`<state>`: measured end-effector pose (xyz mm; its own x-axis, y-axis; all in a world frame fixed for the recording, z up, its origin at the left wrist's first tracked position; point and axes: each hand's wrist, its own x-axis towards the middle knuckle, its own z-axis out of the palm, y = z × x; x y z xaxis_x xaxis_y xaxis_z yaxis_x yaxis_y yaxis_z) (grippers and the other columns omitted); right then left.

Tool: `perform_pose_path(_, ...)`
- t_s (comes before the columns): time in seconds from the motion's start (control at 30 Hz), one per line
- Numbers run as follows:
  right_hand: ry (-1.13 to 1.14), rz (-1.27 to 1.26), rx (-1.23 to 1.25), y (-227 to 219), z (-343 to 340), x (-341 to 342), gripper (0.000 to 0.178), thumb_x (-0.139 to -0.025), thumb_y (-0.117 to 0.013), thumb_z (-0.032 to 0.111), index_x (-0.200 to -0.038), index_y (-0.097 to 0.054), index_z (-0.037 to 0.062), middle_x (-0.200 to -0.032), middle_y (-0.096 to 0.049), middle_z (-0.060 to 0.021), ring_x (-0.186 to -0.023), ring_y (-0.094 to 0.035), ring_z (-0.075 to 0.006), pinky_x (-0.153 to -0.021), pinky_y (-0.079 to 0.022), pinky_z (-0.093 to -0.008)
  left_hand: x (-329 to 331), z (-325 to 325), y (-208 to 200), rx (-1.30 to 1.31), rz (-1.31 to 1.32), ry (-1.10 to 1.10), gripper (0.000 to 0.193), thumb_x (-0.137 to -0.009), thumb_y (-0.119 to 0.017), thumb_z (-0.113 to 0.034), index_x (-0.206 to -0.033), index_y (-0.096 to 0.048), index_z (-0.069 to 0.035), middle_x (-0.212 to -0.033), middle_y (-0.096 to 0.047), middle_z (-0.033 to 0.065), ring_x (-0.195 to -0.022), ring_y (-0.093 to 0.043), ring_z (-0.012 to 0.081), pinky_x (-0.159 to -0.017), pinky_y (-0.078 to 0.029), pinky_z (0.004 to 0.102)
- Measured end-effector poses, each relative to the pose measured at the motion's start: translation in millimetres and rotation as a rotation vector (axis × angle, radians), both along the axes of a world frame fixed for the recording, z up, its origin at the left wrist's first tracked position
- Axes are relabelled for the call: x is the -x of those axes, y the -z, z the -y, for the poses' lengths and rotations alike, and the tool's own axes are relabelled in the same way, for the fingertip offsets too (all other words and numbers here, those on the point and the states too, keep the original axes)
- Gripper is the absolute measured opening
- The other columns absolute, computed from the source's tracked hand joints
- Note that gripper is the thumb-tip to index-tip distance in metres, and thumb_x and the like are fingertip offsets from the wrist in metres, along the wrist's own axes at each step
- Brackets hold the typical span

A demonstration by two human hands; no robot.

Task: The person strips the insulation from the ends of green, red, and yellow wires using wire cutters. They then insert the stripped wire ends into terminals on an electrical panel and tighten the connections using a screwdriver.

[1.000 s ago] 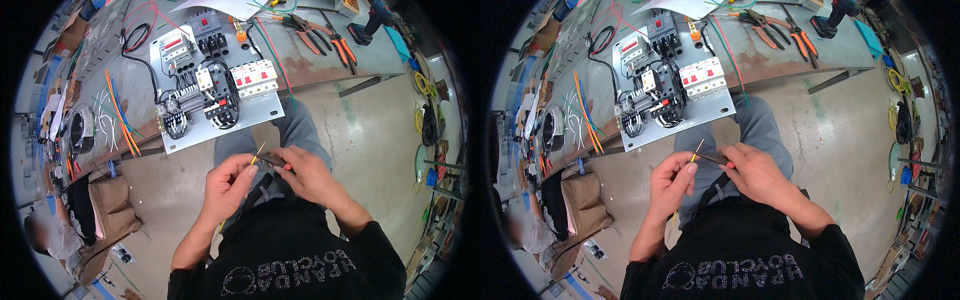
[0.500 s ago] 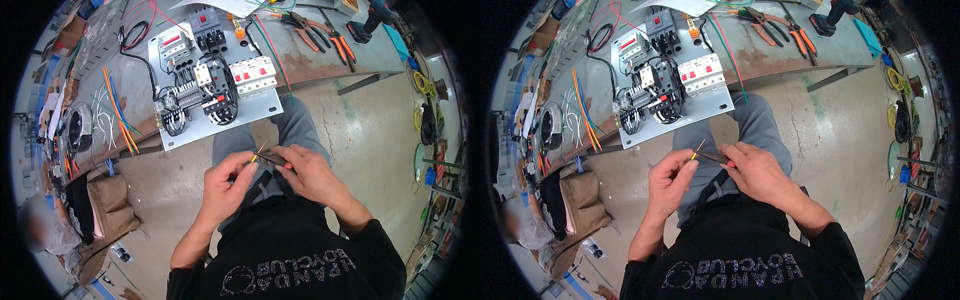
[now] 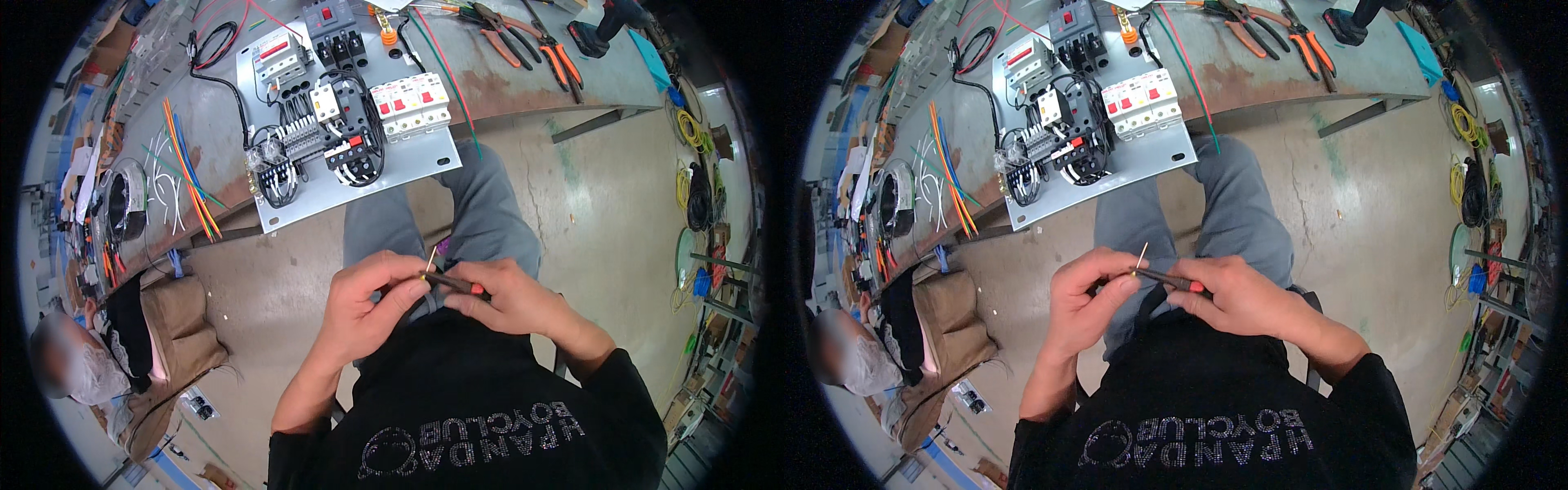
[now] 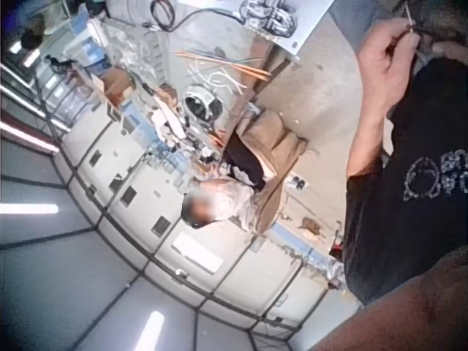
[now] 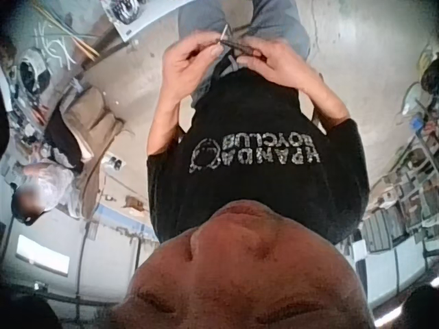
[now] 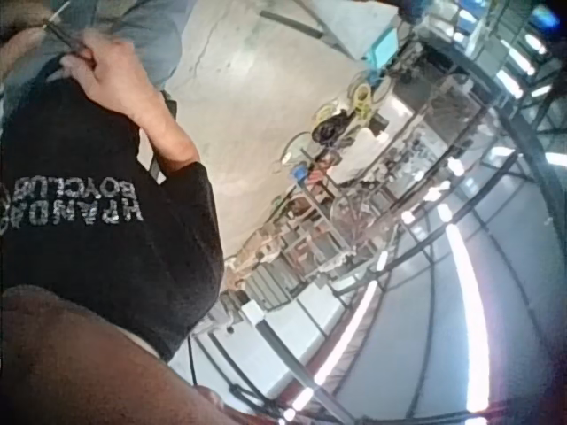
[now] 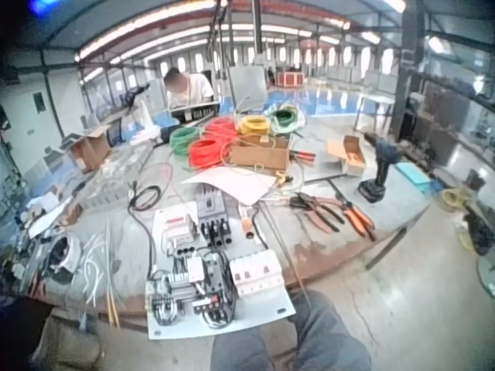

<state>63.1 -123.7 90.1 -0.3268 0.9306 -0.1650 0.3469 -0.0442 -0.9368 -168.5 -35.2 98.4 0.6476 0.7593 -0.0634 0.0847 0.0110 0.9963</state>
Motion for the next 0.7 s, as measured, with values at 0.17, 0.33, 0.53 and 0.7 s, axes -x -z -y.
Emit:
perform_pose_path(0.17,-0.235,-0.409,0.24,5,5,0,0.022,-0.101,-0.072,0.022,-0.11,-0.066,0.0019,-0.085,-0.069,-0.0097,-0.078,-0.069,-0.0204,-0.072,-0.052,-0.0347,15,-8,-5,-0.18,0.139,0.211,0.015,-0.088,-0.08,-0.003,-0.102,-0.077,-0.003,-0.085,-0.071,0.0071,-0.075,-0.067,0.0188,-0.065,-0.05,0.0288)
perform_pose_path(0.33,-0.221,-0.329,0.137,4,1,3,0.023,-0.102,-0.07,0.022,-0.113,-0.067,0.0022,-0.087,-0.069,-0.0111,-0.078,-0.069,-0.0265,-0.072,-0.052,-0.0373,21,-5,-6,-0.241,0.083,0.15,0.014,-0.086,-0.083,-0.005,-0.098,-0.077,-0.003,-0.085,-0.071,0.0078,-0.073,-0.068,0.0196,-0.062,-0.05,0.0301)
perform_pose_path(0.53,-0.275,-0.282,0.108,2,-4,1,0.033,-0.102,-0.069,0.026,-0.124,-0.066,0.0018,-0.089,-0.069,-0.0134,-0.083,-0.071,-0.0307,-0.074,-0.053,-0.0401,23,-9,-3,-0.328,0.119,0.188,0.014,-0.085,-0.084,-0.008,-0.097,-0.078,-0.005,-0.084,-0.071,0.0073,-0.071,-0.067,0.0197,-0.061,-0.05,0.0308)
perform_pose_path(0.7,-0.289,-0.291,0.173,3,-4,0,0.034,-0.103,-0.068,0.027,-0.125,-0.065,0.0019,-0.09,-0.069,-0.0135,-0.084,-0.071,-0.0308,-0.075,-0.053,-0.0408,22,-12,-5,-0.361,0.11,0.204,0.015,-0.085,-0.084,-0.01,-0.098,-0.079,-0.005,-0.084,-0.072,0.0066,-0.07,-0.067,0.0202,-0.061,-0.05,0.0309)
